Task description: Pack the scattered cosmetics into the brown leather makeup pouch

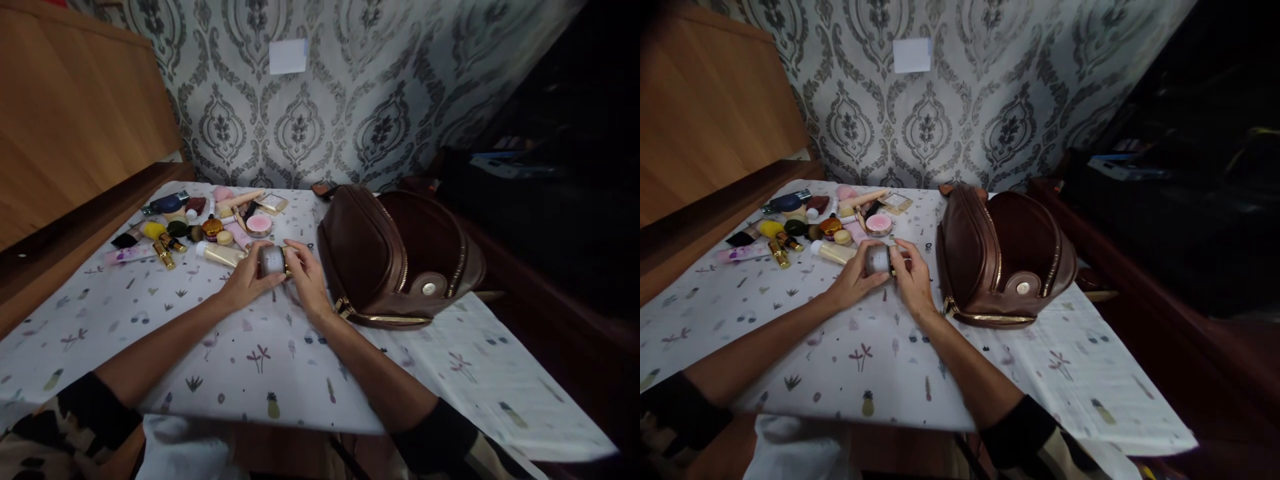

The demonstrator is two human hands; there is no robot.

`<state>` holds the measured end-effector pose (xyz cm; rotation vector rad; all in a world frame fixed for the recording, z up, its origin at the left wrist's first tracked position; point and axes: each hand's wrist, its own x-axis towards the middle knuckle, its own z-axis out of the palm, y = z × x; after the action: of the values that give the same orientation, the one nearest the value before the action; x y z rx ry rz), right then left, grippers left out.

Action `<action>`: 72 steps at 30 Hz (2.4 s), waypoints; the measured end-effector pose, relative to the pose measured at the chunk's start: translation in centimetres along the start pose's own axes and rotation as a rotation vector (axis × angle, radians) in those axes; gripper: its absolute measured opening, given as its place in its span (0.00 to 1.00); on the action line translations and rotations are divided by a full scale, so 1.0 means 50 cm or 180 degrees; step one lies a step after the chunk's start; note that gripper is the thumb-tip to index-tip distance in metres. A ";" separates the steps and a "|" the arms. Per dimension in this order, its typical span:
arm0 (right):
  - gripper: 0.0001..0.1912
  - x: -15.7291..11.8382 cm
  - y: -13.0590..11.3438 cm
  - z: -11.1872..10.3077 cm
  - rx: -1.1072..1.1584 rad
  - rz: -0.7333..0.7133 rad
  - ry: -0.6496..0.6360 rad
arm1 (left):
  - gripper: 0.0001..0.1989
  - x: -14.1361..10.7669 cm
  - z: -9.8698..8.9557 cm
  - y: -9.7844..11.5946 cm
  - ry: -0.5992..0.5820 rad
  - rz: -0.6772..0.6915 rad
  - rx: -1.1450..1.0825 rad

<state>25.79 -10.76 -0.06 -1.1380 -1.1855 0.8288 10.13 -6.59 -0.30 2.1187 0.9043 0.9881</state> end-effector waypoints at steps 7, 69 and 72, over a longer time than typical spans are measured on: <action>0.26 0.004 0.004 0.003 0.0493 0.0298 -0.0042 | 0.36 0.001 0.010 -0.017 0.0388 0.0046 0.0037; 0.40 0.001 0.067 -0.048 -0.0036 0.0225 0.0529 | 0.16 -0.036 -0.194 -0.054 -0.0782 0.0130 0.4285; 0.39 0.001 0.069 -0.048 -0.0026 0.0218 0.0532 | 0.18 -0.057 -0.208 -0.058 -0.0823 0.0124 0.4310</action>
<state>28.38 -10.37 -3.36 -1.2356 -1.0176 0.7654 -0.64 -4.64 1.84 3.1975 1.6503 -0.0566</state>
